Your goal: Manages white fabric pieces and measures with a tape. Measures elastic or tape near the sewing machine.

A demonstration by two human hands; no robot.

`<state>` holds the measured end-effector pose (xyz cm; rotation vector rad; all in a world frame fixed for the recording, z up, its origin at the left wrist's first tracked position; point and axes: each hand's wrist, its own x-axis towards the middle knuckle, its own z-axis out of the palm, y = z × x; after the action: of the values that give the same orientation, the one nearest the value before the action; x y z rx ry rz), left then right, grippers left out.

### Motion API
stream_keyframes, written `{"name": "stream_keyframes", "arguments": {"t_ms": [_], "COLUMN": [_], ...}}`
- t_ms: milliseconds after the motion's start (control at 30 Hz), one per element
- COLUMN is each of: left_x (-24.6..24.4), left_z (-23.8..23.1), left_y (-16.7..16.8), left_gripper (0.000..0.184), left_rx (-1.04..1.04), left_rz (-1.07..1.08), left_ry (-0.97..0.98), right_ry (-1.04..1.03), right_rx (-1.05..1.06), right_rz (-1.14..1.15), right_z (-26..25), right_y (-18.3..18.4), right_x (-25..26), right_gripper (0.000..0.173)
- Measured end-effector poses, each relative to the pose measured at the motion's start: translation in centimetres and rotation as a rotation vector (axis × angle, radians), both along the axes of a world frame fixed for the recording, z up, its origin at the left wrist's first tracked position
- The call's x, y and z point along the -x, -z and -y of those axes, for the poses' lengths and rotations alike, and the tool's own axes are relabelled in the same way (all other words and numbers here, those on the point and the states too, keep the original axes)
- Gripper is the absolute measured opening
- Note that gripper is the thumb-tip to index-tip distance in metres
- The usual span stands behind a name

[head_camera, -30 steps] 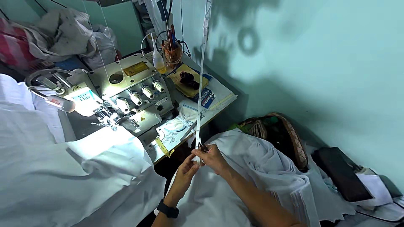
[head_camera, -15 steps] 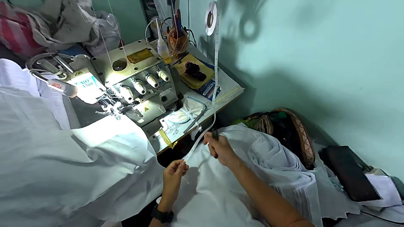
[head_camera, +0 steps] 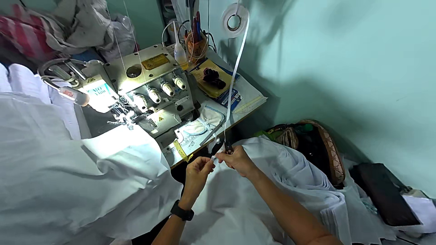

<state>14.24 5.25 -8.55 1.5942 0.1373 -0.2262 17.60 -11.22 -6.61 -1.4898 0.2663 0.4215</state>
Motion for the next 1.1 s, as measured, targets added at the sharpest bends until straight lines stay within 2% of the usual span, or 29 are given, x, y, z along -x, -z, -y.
{"name": "stream_keyframes", "arguments": {"t_ms": [100,267,333,400,433,500,567,633,700,833,967,1033,1100], "left_x": [-1.1,-2.9,-3.5,-3.9,-4.0,-4.0,-3.8,-3.6,-3.9,-4.7,-5.8,-7.0,-8.1], "left_z": [0.3,1.2,1.4,1.3,1.2,0.8,0.4,0.4,0.3,-0.3,0.2,0.4,0.5], "left_y": [-0.3,-0.7,-0.3,0.1,0.1,0.0,-0.4,-1.1,-1.9,-1.8,1.3,2.2,2.5], "left_gripper": [0.007,0.008,0.008,0.011,0.012,0.016,0.019,0.019,0.019,0.019,0.015,0.014,0.017], "left_rx": [-0.037,-0.037,-0.063,-0.136,-0.197,-0.356,-0.460,-0.498,-0.523,-0.540,-0.689,-0.771,-0.814], "left_rz": [0.031,0.070,0.086,0.093,0.100,0.148,0.222,0.278,0.299,0.309,0.587,0.651,0.607], "left_ry": [0.030,0.040,0.031,0.013,0.017,0.116,0.300,0.364,0.334,0.242,0.134,0.145,0.195], "right_ry": [0.070,0.127,0.073,-0.025,-0.020,0.074,-0.073,-0.318,-0.473,-0.401,-0.341,-0.341,-0.332], "right_rx": [0.132,0.151,0.248,0.436,0.512,0.534,0.436,0.393,0.395,0.414,0.643,0.731,0.727], "right_rz": [0.135,0.205,0.216,0.249,0.320,0.631,0.793,0.580,0.305,0.176,0.144,0.138,0.144], "right_z": [1.2,2.5,2.7,2.4,1.8,0.5,0.1,0.7,1.7,3.1,4.3,4.6,4.5], "right_y": [-1.1,-1.4,-1.3,-1.4,-1.2,0.0,0.4,-0.5,-1.4,-2.2,-2.6,-2.4,-2.7], "right_x": [-2.0,-3.8,-3.7,-3.0,-2.3,-0.9,-0.6,-1.1,-2.5,-3.8,-5.9,-7.2,-7.9], "right_gripper": [0.018,0.023,0.019,0.019,0.023,0.018,0.022,0.030,0.030,0.019,0.019,0.021,0.019]}}
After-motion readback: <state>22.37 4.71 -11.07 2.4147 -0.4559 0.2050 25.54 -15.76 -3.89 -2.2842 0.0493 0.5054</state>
